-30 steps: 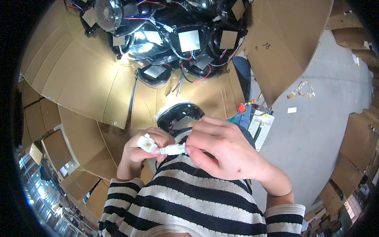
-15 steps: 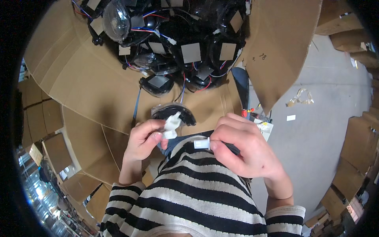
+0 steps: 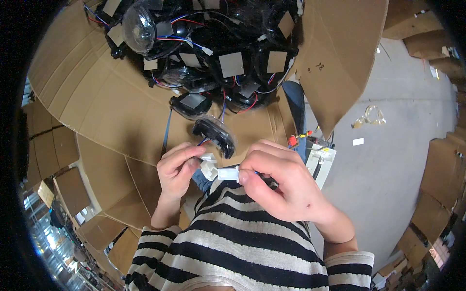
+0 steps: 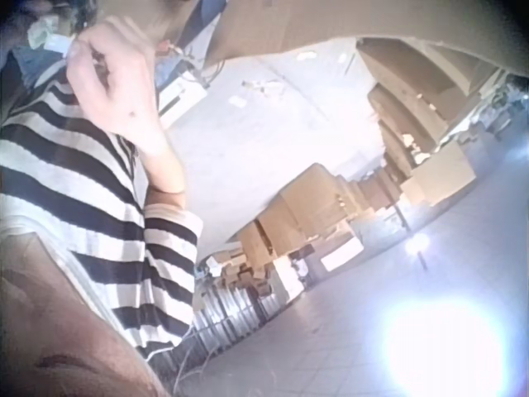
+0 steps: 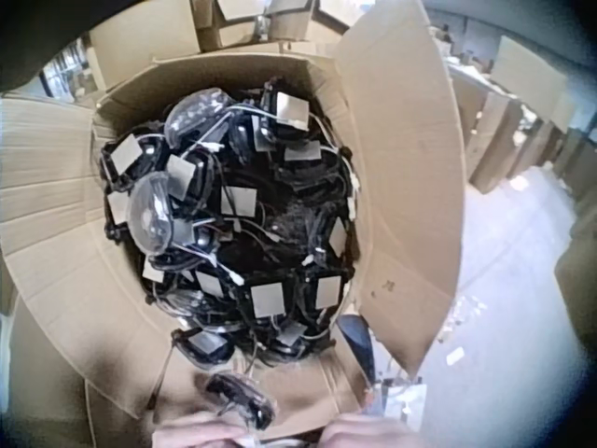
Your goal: The person repeatedly picks up black plastic components with attached wires from a cardboard box, connects two white plastic connectors together, and places the assembled unit back into the box. This cycle is performed continuously throughout the clip.
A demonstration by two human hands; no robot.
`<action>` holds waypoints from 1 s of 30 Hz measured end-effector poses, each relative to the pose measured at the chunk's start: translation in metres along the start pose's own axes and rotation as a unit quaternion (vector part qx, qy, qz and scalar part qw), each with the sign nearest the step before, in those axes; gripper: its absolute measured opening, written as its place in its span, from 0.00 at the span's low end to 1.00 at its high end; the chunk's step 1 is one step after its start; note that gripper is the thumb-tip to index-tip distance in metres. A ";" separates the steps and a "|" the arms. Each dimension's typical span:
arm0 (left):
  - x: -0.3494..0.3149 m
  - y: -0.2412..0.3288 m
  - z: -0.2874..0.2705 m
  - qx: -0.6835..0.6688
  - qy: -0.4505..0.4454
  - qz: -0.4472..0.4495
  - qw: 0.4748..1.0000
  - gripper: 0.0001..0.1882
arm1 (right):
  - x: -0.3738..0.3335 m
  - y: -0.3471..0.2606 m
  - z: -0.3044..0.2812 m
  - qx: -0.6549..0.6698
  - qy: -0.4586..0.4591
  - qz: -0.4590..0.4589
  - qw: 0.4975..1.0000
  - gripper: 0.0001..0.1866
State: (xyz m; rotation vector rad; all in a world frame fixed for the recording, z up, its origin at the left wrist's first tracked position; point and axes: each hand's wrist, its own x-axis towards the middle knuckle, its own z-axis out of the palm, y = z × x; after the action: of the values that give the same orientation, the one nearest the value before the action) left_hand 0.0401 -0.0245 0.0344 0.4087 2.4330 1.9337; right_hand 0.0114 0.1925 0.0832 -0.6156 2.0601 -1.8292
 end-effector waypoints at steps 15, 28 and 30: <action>-0.010 -0.007 0.001 0.137 0.087 0.072 0.984 0.17 | -0.006 0.002 0.006 0.000 0.002 0.026 1.000 0.01; -0.007 -0.004 -0.008 0.142 0.018 0.085 0.986 0.18 | -0.001 0.012 0.011 -0.147 0.039 -0.007 0.988 0.01; -0.007 -0.004 -0.008 0.162 0.017 0.083 0.983 0.18 | 0.000 0.013 0.012 -0.134 0.030 -0.012 0.990 0.01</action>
State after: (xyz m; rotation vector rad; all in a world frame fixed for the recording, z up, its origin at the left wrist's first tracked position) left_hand 0.0448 -0.0342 0.0315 0.6048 2.8263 1.6033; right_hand 0.0161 0.1835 0.0686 -0.6625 2.3702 -1.6127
